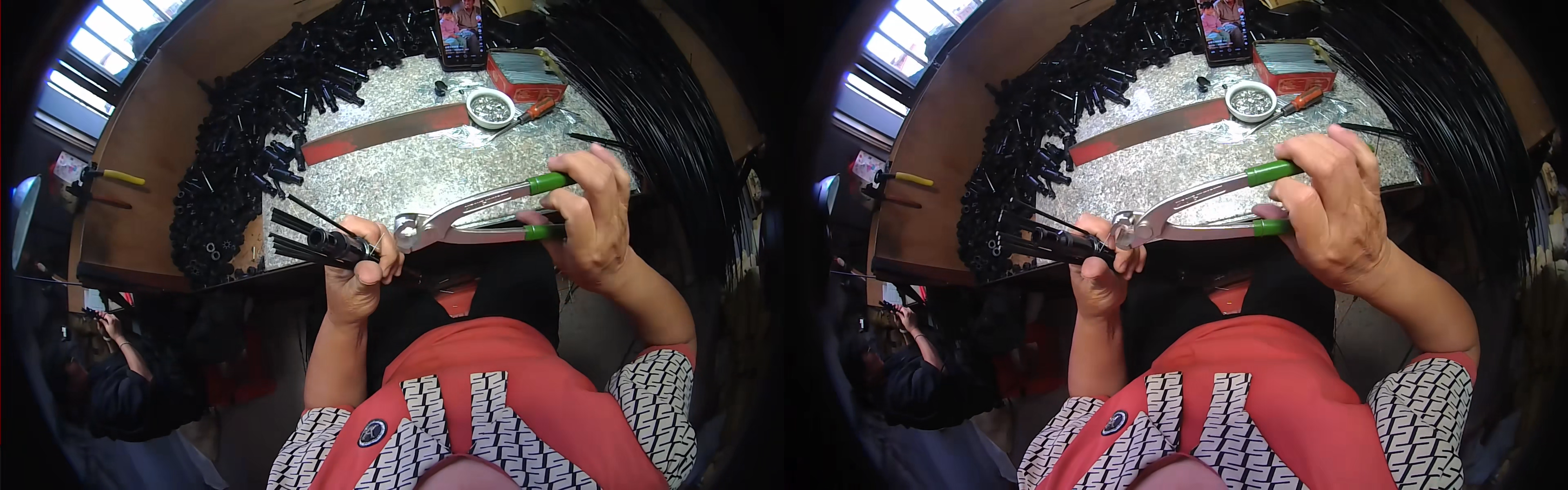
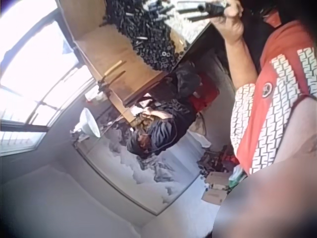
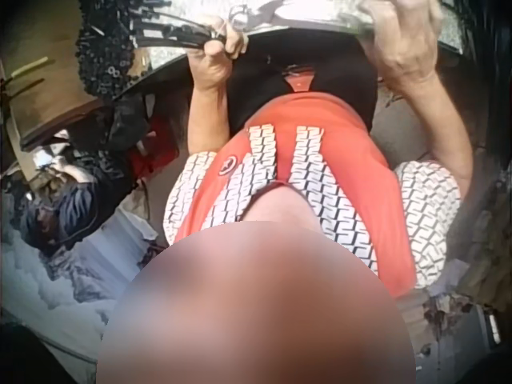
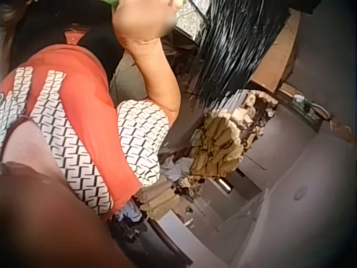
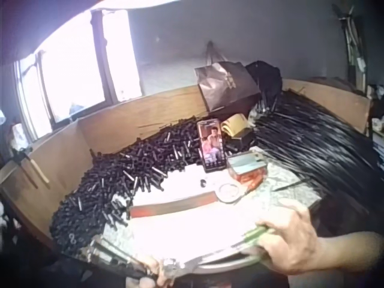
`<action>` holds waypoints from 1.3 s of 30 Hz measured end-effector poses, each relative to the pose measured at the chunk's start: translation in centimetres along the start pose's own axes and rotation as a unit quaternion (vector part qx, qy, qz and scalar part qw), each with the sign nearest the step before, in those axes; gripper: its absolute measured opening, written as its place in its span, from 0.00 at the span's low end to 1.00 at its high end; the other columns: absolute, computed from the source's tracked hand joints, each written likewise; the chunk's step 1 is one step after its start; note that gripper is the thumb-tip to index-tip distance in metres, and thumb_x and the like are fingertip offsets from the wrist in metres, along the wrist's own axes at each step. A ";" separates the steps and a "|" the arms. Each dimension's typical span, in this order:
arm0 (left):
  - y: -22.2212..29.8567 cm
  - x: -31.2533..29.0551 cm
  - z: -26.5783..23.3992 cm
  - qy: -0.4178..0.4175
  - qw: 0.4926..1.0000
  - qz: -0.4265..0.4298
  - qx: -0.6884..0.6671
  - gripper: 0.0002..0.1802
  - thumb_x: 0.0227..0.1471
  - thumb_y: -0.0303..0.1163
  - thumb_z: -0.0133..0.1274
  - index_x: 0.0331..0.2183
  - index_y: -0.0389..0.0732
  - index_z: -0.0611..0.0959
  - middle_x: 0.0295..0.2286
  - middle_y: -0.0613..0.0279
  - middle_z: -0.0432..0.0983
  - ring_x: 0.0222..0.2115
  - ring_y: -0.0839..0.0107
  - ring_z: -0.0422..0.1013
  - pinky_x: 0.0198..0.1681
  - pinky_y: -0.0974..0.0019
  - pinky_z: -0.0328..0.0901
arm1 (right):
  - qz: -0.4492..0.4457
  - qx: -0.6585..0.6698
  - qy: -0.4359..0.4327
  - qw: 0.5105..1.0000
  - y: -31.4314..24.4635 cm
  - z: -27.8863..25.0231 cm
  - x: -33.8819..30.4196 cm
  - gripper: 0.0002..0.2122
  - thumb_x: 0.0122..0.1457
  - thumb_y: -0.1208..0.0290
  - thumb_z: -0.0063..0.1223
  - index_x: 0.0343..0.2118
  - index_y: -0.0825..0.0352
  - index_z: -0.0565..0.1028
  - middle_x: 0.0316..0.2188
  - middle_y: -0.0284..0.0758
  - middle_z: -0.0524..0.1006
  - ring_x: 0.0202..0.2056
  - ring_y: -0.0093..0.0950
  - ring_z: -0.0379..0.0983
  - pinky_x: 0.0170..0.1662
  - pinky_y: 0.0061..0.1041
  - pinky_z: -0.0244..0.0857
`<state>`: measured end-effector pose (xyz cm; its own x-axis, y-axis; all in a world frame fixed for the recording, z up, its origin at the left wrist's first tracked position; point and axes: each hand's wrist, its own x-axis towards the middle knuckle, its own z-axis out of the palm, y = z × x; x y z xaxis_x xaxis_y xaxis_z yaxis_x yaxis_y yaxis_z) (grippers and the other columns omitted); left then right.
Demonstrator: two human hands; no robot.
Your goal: The recorder is assembling black bristles into a plastic mounting base and using pliers to secure or trim them.
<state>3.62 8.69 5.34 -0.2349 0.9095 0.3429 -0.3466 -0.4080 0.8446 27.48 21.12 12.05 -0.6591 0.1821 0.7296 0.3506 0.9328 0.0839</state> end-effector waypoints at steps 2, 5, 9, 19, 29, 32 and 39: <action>0.0 -0.2 0.1 0.010 1.000 -0.004 0.005 0.31 0.41 0.56 0.63 0.30 0.43 0.66 0.18 0.69 0.62 0.17 0.80 0.57 0.22 0.75 0.56 | -0.043 -0.085 0.025 0.995 0.0 0.1 0.1 0.17 0.45 0.70 0.66 0.31 0.65 0.66 0.38 0.41 0.71 0.39 0.36 0.70 0.45 0.39 0.60; -0.1 0.0 0.8 0.042 0.998 0.001 0.053 0.33 0.39 0.60 0.61 0.30 0.43 0.65 0.16 0.72 0.59 0.15 0.82 0.56 0.19 0.76 0.54 | -0.034 -0.031 -0.018 0.999 -0.2 0.1 -0.1 0.16 0.45 0.70 0.65 0.31 0.65 0.67 0.38 0.40 0.71 0.39 0.34 0.70 0.45 0.37 0.60; -0.3 -0.2 0.7 0.061 0.994 0.007 0.093 0.36 0.39 0.62 0.60 0.31 0.43 0.63 0.14 0.74 0.58 0.14 0.83 0.55 0.17 0.75 0.52 | -0.038 -0.027 -0.033 0.998 -0.6 0.1 -0.3 0.16 0.45 0.70 0.65 0.32 0.65 0.67 0.37 0.40 0.72 0.39 0.34 0.70 0.45 0.35 0.60; -0.7 -0.8 0.6 0.092 0.995 -0.027 0.035 0.35 0.31 0.51 0.70 0.31 0.42 0.66 0.22 0.74 0.62 0.22 0.83 0.60 0.25 0.77 0.57 | -0.059 -0.127 0.029 0.990 -0.8 0.6 0.0 0.14 0.50 0.69 0.62 0.32 0.65 0.67 0.40 0.40 0.72 0.40 0.34 0.71 0.51 0.40 0.58; -1.4 -0.9 -0.4 0.075 0.992 -0.016 0.105 0.30 0.34 0.46 0.70 0.28 0.44 0.66 0.24 0.76 0.59 0.24 0.84 0.56 0.26 0.78 0.53 | -0.106 -0.160 0.043 0.980 -0.5 0.6 -0.1 0.09 0.46 0.72 0.53 0.28 0.58 0.65 0.35 0.32 0.72 0.36 0.28 0.71 0.45 0.32 0.57; -1.3 -0.8 -0.2 0.073 0.993 -0.021 0.095 0.29 0.35 0.44 0.70 0.27 0.44 0.66 0.24 0.76 0.59 0.24 0.84 0.55 0.26 0.78 0.52 | -0.111 -0.165 0.052 0.979 -0.4 0.8 -0.1 0.09 0.45 0.71 0.53 0.27 0.58 0.64 0.33 0.32 0.72 0.34 0.28 0.70 0.41 0.30 0.56; -1.1 -0.9 -0.2 0.080 0.991 -0.024 0.108 0.28 0.36 0.41 0.71 0.27 0.43 0.67 0.23 0.76 0.58 0.24 0.84 0.56 0.26 0.78 0.52 | -0.118 -0.161 0.040 0.979 -0.6 0.3 0.1 0.08 0.47 0.70 0.53 0.25 0.60 0.64 0.32 0.33 0.72 0.33 0.29 0.71 0.39 0.31 0.59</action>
<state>4.01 8.34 3.98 -0.3706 0.8958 0.2453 -0.1617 -0.3223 0.9327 26.96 20.68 11.89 -0.6977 -0.0644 0.7135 0.3943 0.7970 0.4575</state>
